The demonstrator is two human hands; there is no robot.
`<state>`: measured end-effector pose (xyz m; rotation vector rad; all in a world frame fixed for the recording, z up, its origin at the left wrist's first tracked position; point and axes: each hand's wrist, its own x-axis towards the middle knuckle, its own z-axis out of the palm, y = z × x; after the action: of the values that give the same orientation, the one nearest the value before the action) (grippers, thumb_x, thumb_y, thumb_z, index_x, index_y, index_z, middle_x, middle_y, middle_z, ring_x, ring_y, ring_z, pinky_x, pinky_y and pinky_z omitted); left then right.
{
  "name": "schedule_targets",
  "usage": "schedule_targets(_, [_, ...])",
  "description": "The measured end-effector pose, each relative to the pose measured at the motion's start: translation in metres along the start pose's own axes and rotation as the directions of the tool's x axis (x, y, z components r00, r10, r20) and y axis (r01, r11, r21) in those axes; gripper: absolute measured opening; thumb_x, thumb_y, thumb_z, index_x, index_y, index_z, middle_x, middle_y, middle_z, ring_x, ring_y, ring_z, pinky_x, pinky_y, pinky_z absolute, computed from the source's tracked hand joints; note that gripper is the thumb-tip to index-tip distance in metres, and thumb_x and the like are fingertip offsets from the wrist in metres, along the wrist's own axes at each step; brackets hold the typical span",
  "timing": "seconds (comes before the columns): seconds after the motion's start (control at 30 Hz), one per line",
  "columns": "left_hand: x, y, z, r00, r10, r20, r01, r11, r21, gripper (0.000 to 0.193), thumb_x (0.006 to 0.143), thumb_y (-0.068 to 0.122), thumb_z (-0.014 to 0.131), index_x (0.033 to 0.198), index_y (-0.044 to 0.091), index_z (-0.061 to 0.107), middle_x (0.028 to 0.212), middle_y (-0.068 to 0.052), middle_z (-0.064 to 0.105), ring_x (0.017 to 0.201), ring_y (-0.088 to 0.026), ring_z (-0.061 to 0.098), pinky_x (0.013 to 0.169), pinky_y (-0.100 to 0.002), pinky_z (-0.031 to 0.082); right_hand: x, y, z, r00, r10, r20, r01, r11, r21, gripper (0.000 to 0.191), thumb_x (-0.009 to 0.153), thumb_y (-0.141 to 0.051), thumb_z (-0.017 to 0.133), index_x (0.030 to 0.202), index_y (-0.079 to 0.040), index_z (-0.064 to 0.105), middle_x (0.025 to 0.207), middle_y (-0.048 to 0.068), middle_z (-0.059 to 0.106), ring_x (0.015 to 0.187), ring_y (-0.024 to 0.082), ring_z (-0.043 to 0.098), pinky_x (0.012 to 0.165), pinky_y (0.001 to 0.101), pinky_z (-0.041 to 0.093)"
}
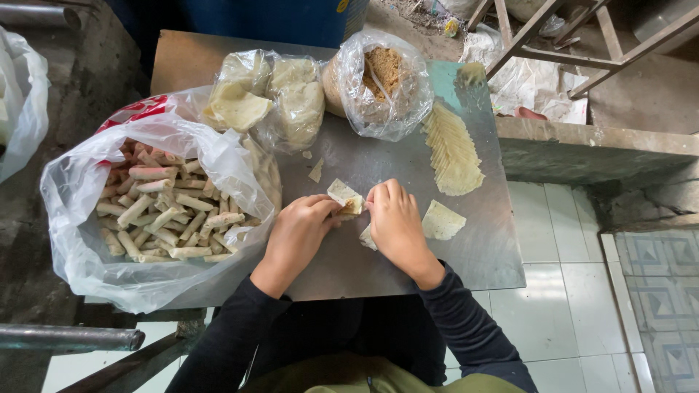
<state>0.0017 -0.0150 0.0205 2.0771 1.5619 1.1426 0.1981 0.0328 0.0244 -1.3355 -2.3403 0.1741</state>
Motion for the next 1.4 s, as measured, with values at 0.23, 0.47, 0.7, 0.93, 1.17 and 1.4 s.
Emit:
schedule_targets(0.23, [0.004, -0.003, -0.009, 0.991, 0.095, 0.093, -0.098, 0.995, 0.036, 0.022, 0.081, 0.005, 0.067, 0.102, 0.003, 0.073, 0.103, -0.008, 0.074, 0.097, -0.029, 0.069, 0.084, -0.039, 0.054, -0.002, -0.016, -0.008, 0.99, 0.14, 0.018, -0.137, 0.925, 0.354, 0.009, 0.098, -0.009, 0.063, 0.102, -0.002, 0.06, 0.097, 0.013, 0.067, 0.084, 0.032, 0.067, 0.074, 0.0418, 0.051])
schedule_targets(0.47, [0.003, -0.005, -0.009, 0.98, 0.17, 0.099, -0.181, 0.977, 0.11, 0.025, 0.082, 0.005, 0.063, 0.106, 0.004, 0.072, 0.106, -0.008, 0.073, 0.099, -0.03, 0.067, 0.084, -0.039, 0.054, -0.007, -0.036, -0.014, 0.997, 0.041, -0.069, -0.003, 0.877, 0.481, 0.026, 0.091, 0.001, 0.067, 0.116, 0.0, 0.064, 0.106, 0.015, 0.069, 0.091, 0.029, 0.073, 0.077, 0.0353, 0.057])
schedule_targets(0.7, [0.002, -0.01, -0.005, 0.978, 0.189, 0.091, -0.199, 0.973, 0.118, 0.027, 0.082, 0.004, 0.061, 0.106, 0.006, 0.073, 0.107, -0.008, 0.073, 0.098, -0.029, 0.069, 0.086, -0.038, 0.054, -0.007, -0.035, -0.003, 0.998, 0.018, -0.063, 0.011, 0.904, 0.427, 0.025, 0.09, 0.005, 0.066, 0.114, 0.001, 0.067, 0.112, 0.015, 0.066, 0.091, 0.029, 0.072, 0.078, 0.0365, 0.057])
schedule_targets(0.93, [0.0, -0.008, -0.003, 0.99, 0.141, 0.003, -0.141, 0.988, 0.063, 0.018, 0.085, 0.005, 0.064, 0.1, 0.006, 0.074, 0.102, -0.01, 0.074, 0.096, -0.032, 0.07, 0.083, -0.04, 0.055, -0.007, -0.033, 0.003, 0.993, -0.099, -0.061, 0.112, 0.957, 0.267, 0.022, 0.088, 0.008, 0.066, 0.11, 0.002, 0.069, 0.118, 0.017, 0.062, 0.096, 0.034, 0.069, 0.081, 0.0392, 0.056])
schedule_targets(1.17, [0.006, -0.003, -0.006, 1.0, -0.027, 0.008, 0.027, 0.999, -0.041, 0.008, 0.091, 0.01, 0.067, 0.094, 0.006, 0.073, 0.092, -0.014, 0.073, 0.085, -0.037, 0.069, 0.073, -0.045, 0.055, -0.002, -0.028, 0.003, 0.989, -0.143, -0.042, 0.148, 0.967, 0.205, 0.015, 0.086, -0.001, 0.07, 0.1, 0.002, 0.068, 0.104, 0.015, 0.061, 0.098, 0.034, 0.064, 0.082, 0.0417, 0.053])
schedule_targets(1.4, [0.012, 0.0, 0.004, 0.996, -0.067, -0.05, 0.072, 0.991, 0.112, 0.007, 0.086, 0.014, 0.076, 0.085, 0.007, 0.075, 0.082, -0.014, 0.073, 0.079, -0.037, 0.07, 0.069, -0.047, 0.054, 0.033, 0.0, 0.015, 0.967, -0.181, 0.177, 0.161, 0.98, 0.12, 0.007, 0.085, -0.002, 0.073, 0.091, -0.007, 0.071, 0.09, 0.014, 0.068, 0.09, 0.035, 0.067, 0.077, 0.0436, 0.053])
